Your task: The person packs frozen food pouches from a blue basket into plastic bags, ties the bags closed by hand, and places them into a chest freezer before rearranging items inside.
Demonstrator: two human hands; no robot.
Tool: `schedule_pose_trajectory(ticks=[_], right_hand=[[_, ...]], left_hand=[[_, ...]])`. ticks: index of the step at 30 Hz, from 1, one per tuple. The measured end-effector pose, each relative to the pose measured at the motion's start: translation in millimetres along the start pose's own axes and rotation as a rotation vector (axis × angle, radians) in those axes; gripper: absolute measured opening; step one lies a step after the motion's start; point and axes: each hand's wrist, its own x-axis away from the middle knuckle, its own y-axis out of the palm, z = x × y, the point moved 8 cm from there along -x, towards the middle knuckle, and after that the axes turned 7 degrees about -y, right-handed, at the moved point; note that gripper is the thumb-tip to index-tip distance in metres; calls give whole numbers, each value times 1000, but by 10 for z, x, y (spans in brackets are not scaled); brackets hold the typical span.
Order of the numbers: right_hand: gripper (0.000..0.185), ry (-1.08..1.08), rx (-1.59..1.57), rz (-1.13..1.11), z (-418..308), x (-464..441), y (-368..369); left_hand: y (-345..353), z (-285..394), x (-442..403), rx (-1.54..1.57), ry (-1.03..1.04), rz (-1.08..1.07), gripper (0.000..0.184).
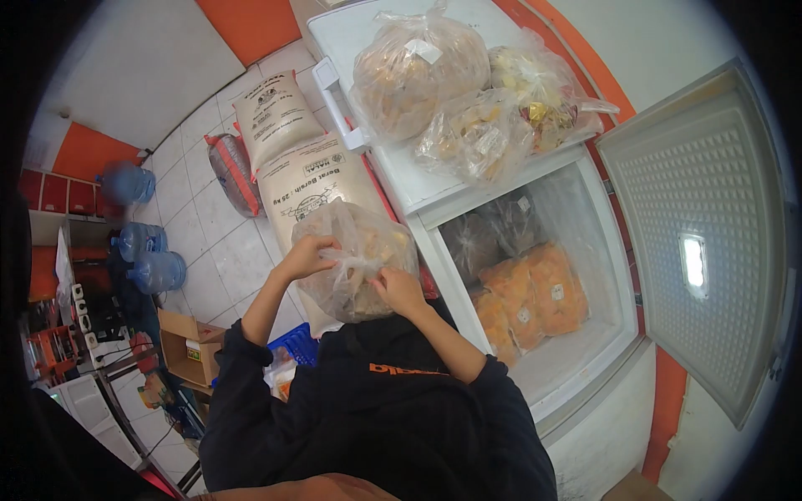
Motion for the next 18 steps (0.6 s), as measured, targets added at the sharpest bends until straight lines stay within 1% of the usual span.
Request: schedule_pose_trajectory(ticks=[1, 3, 4, 5, 6, 7, 8, 9, 10, 12, 13, 15, 16, 17, 18], right_hand=[[30, -37, -37, 19, -14, 4, 0], [30, -73, -75, 42, 12, 80, -34], [28, -115, -162, -36, -40, 171, -64], [26, -156, -250, -114, -96, 266, -100], [26, -154, -252, -110, -93, 340, -201], [26, -176, -258, -163, -108, 424, -263], [26, -198, -264, -215, -107, 504, -289], [26, -194, -264, -207, -69, 599, -311], [26, -199, -244, -210, -39, 713, -311], [26, -204, -221, -192, 16, 753, -351], [25, -213, -211, -181, 25, 764, -363], [25, -216, -201, -166, 57, 745, -356], [23, -248, -96, -202, 50, 652, -320], [22, -277, 8, -235, -4, 536, -314], [28, -307, 52, -137, -79, 408, -399]], left_hand=[[-29, -20, 0, -5, 3, -2, 31], [-81, -61, 39, 177, 43, -119, 25], [-172, -94, 64, 176, 42, -124, 25], [-229, -212, 89, 306, -109, -226, 19], [-240, -327, 131, 433, -259, -326, 15], [-248, -409, 127, 430, -258, -331, 15], [-275, -508, 71, 411, -195, -254, 15], [-295, -597, 16, 393, -131, -179, 16], [-231, -723, 10, 391, -125, -185, 16], [-116, -1010, 8, 491, -271, -189, 17], [-79, -1005, 13, 483, -267, -199, 17], [-223, -984, 42, 302, -175, 92, 17], [-186, -1001, 89, 301, -169, 87, 17], [-279, -1119, 179, 274, -224, 213, 16], [-368, -1223, 288, 243, -277, 335, 18]])
